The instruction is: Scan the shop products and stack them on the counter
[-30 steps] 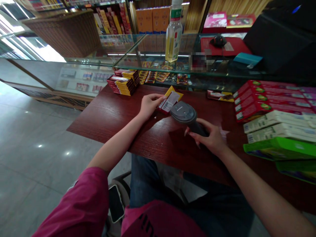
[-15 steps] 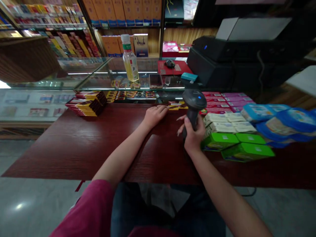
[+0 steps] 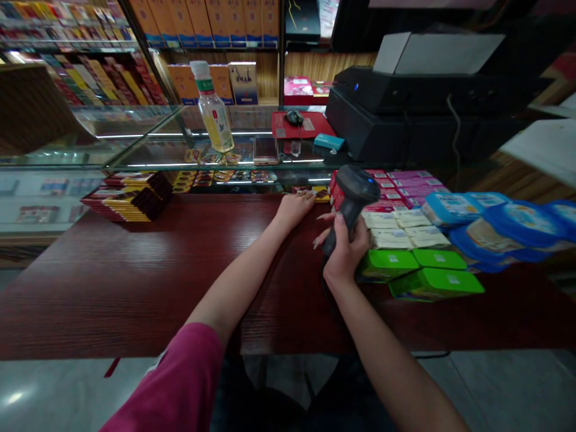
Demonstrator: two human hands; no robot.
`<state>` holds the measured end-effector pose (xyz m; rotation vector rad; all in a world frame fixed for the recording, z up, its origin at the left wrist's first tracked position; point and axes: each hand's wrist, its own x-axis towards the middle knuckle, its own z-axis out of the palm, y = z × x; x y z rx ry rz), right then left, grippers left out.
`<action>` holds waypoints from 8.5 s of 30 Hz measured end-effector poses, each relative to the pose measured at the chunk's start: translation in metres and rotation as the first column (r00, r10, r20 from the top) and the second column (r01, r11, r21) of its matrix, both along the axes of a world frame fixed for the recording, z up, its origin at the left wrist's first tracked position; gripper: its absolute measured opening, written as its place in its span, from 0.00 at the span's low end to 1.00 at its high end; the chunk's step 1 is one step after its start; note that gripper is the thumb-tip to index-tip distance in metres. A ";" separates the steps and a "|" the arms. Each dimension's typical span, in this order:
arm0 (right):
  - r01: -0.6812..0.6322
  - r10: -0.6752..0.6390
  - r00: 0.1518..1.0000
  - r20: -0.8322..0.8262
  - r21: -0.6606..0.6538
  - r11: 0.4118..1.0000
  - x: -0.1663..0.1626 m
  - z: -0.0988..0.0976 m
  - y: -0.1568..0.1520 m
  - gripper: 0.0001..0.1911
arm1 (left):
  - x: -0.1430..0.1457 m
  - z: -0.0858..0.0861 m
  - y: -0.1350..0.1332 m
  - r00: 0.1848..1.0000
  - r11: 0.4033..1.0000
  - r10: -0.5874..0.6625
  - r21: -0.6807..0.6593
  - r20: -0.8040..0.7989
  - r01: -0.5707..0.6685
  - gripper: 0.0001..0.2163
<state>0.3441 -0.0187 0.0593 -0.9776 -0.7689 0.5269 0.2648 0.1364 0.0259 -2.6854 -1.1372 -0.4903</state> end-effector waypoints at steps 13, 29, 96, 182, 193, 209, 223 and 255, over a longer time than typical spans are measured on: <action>-0.433 0.443 0.896 0.032 -0.164 0.887 -0.006 -0.014 -0.001 0.18 | -0.193 0.017 -0.040 0.889 0.939 0.233 0.147 0.394 -0.311 0.24; -0.764 0.859 0.511 0.020 -0.447 0.465 -0.029 -0.004 -0.020 0.19 | -0.408 0.013 -0.080 0.491 0.647 0.632 -0.060 0.600 -0.760 0.23; -0.038 0.039 0.999 0.027 -0.034 0.999 -0.002 -0.012 0.007 0.16 | -0.007 0.004 -0.005 0.998 1.000 0.027 -0.003 0.061 -0.027 0.16; -0.161 0.163 0.986 0.023 -0.073 0.984 0.008 -0.005 0.021 0.24 | -0.039 0.004 -0.009 0.973 0.994 -0.067 0.101 0.220 0.045 0.17; -0.219 0.213 0.972 -0.096 -0.054 0.974 -0.004 -0.003 0.021 0.21 | -0.018 0.001 0.010 0.986 0.997 -0.081 0.011 0.149 0.081 0.20; -0.784 0.793 0.601 -0.097 -0.267 0.561 -0.041 -0.001 -0.015 0.17 | -0.313 0.024 -0.074 0.604 0.695 0.620 0.006 0.500 -0.719 0.34; -0.791 0.880 0.473 0.026 -0.428 0.438 -0.042 -0.005 -0.019 0.17 | -0.360 0.032 -0.085 0.590 0.728 0.638 -0.137 0.495 -0.672 0.14; -0.653 0.718 0.678 0.158 -0.318 0.687 -0.043 -0.010 -0.014 0.21 | -0.244 0.001 -0.091 0.521 0.952 0.288 -0.297 0.804 -0.070 0.14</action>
